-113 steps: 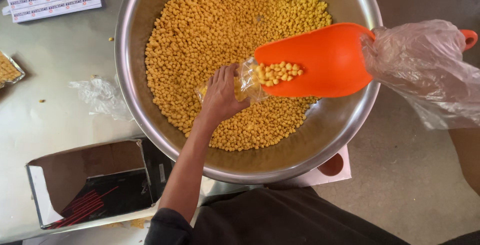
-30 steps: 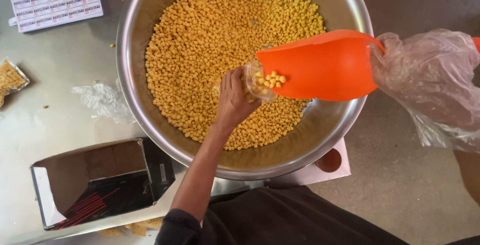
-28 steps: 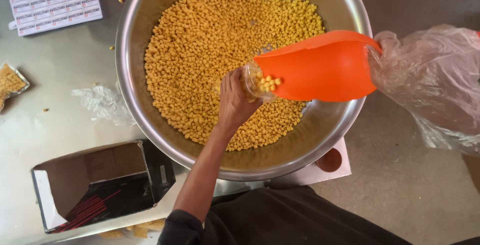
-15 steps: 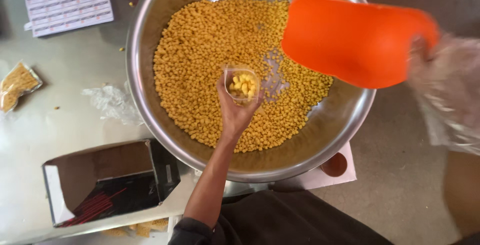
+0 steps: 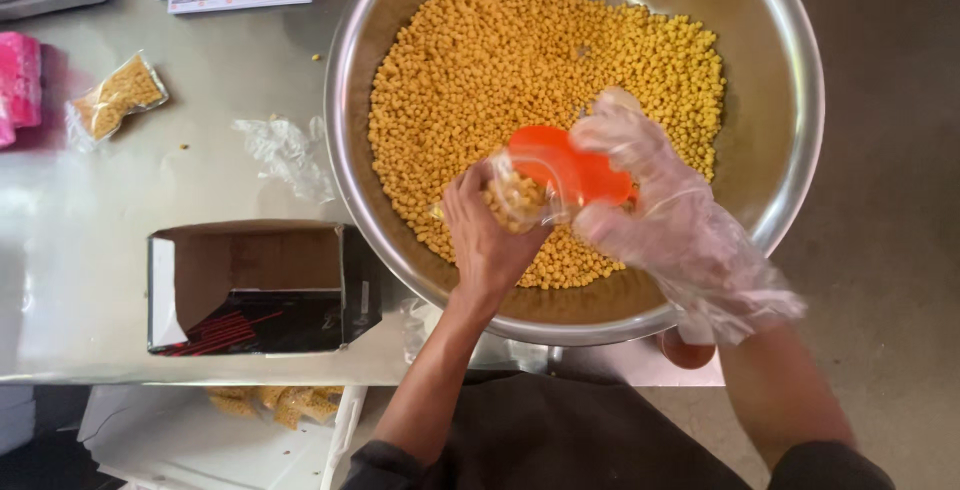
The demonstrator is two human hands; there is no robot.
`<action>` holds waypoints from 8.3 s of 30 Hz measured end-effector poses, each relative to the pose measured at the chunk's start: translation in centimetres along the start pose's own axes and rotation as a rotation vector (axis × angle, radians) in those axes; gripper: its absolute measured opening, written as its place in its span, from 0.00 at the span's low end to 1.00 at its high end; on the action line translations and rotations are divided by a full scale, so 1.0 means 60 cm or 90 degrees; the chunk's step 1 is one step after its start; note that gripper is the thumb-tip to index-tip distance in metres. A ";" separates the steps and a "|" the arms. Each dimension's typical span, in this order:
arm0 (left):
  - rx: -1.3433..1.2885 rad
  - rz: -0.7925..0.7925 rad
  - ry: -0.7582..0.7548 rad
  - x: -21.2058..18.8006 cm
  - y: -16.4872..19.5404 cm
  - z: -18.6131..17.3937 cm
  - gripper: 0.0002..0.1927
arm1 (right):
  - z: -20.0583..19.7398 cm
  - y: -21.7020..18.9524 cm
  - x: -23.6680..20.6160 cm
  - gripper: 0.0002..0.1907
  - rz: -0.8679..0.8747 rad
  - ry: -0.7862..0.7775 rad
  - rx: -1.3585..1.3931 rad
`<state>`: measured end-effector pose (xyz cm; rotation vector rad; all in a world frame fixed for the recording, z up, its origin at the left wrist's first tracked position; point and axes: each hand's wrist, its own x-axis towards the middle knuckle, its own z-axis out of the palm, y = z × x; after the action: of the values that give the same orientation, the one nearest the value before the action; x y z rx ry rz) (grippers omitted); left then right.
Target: The person scoops yellow split peas from a large metal bowl into small plastic bags using an orange scoop. They place the filled bags on a digital scale to check weight, then tie the bags shut and place them into a white bin.
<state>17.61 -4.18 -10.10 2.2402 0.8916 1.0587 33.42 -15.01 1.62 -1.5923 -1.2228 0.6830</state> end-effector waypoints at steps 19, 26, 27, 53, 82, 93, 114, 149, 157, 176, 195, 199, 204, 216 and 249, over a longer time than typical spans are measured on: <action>-0.790 -0.711 -0.457 0.004 -0.061 -0.041 0.20 | 0.014 -0.109 -0.003 0.21 0.142 0.100 -0.210; -0.599 -0.352 -0.439 -0.028 -0.062 -0.052 0.22 | 0.019 -0.105 -0.042 0.25 0.167 0.055 -0.151; -0.614 -0.300 -0.440 -0.022 -0.055 -0.058 0.24 | 0.019 -0.107 -0.041 0.25 0.118 0.034 -0.150; -0.294 -0.384 -0.347 -0.300 -0.146 -0.412 0.19 | 0.041 -0.101 0.077 0.13 0.016 0.051 -0.378; 0.006 -0.760 -0.194 -0.577 -0.281 -0.529 0.34 | 0.684 -0.158 0.173 0.05 -0.261 -0.292 -0.231; -0.071 -0.996 -0.058 -0.629 -0.316 -0.524 0.34 | 0.711 -0.126 0.155 0.08 -0.309 -0.155 -0.327; -0.090 -1.178 0.132 -0.629 -0.348 -0.537 0.25 | 0.603 -0.110 0.186 0.07 -0.341 -0.123 -0.260; -0.027 -0.638 0.249 -0.495 -0.288 -0.553 0.14 | 0.680 -0.150 0.211 0.14 0.057 -0.376 -0.144; 0.115 -0.086 0.052 -0.138 -0.235 -0.500 0.73 | 0.556 -0.206 0.086 0.10 -0.087 -0.228 -0.053; -0.023 -0.025 -0.212 -0.030 -0.077 -0.256 0.56 | 0.068 0.103 0.037 0.23 0.520 0.197 -0.151; -0.024 -0.032 -0.243 0.048 -0.080 -0.180 0.57 | -0.010 0.221 0.039 0.29 0.579 -0.056 -0.448; -0.064 -0.065 -0.336 0.061 -0.102 -0.143 0.58 | -0.069 0.152 0.003 0.33 0.522 0.011 -0.483; -0.025 0.015 -0.442 0.082 -0.122 -0.071 0.55 | -0.137 0.050 -0.034 0.27 0.539 0.097 -0.550; -0.023 0.042 -0.432 0.096 -0.108 0.011 0.53 | -0.143 -0.047 -0.014 0.14 0.165 0.091 -0.922; -0.178 -0.051 -0.118 0.016 -0.085 -0.086 0.57 | 0.063 0.003 -0.046 0.20 0.384 0.185 -0.185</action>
<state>12.17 0.68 -10.13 2.0147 0.7009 0.8643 29.34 -16.24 -0.26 -2.2512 -0.6398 0.6266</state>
